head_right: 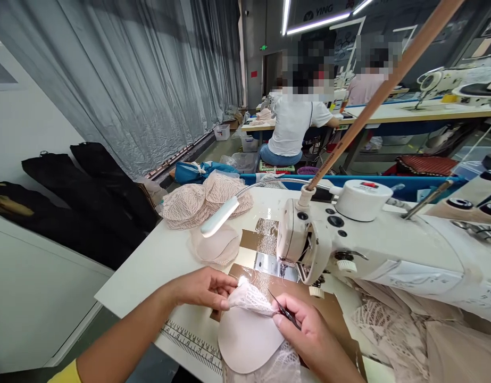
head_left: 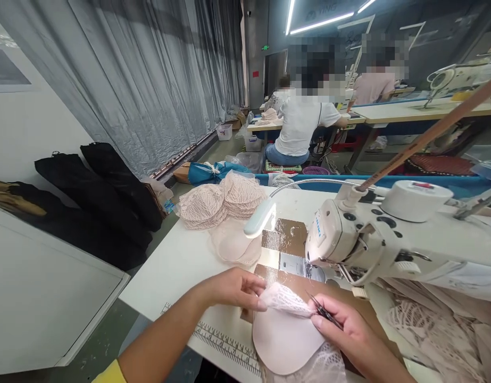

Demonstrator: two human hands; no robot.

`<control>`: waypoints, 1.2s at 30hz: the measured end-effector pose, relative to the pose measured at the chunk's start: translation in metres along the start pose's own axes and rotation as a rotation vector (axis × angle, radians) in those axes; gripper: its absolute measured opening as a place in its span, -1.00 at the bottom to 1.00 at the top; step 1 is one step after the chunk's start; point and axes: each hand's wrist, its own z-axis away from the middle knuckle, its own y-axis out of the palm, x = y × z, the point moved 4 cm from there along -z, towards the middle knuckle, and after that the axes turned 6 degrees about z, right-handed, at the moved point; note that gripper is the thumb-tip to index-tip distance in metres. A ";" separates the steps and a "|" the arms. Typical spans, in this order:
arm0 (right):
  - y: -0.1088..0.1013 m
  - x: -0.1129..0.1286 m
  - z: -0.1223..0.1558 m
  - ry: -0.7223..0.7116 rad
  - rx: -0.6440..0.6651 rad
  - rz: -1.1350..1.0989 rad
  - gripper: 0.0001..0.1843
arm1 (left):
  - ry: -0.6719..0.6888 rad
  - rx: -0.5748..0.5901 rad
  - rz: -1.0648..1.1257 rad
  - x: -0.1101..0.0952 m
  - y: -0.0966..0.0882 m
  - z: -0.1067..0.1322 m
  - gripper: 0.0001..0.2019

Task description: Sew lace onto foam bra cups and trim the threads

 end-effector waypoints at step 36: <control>0.003 0.031 0.002 -0.080 -0.055 0.120 -0.65 | 0.234 -0.034 0.043 0.013 0.046 -0.032 -0.64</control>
